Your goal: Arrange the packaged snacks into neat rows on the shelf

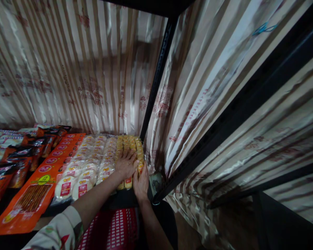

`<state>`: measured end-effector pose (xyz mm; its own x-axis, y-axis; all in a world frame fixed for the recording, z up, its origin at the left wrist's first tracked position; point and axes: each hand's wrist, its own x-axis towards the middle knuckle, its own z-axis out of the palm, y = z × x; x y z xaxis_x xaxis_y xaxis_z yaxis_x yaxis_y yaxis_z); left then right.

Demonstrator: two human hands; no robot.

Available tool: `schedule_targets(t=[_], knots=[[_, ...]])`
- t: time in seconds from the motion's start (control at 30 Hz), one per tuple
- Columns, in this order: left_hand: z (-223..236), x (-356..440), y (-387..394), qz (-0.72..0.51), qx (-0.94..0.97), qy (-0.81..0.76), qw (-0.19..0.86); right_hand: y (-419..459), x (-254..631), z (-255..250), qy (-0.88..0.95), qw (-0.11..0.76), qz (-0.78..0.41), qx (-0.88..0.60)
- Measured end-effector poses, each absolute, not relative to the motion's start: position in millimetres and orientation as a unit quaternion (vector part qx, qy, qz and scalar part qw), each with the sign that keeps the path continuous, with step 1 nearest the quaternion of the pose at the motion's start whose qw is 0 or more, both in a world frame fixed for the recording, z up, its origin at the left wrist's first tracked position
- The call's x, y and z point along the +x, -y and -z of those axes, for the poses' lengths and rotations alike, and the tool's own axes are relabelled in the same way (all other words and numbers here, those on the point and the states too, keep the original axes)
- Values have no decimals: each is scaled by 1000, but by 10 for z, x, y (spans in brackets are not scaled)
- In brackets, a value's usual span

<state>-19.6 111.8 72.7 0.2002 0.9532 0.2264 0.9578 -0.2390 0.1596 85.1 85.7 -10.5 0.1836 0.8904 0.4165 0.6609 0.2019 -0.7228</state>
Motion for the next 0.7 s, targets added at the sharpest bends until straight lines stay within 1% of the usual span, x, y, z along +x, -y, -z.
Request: schedule_targets(t=[0.27, 0.53, 0.7], knots=[[-659, -197, -1114, 122, -780, 613, 11, -841, 859, 46, 612, 473, -132, -620], [-642, -197, -1124, 130, -782, 609, 18, -912, 882, -157, 611, 463, -138, -627], [-619, -207, -1132, 141, -783, 605, 10, -968, 880, -105, 606, 461, -133, -634]])
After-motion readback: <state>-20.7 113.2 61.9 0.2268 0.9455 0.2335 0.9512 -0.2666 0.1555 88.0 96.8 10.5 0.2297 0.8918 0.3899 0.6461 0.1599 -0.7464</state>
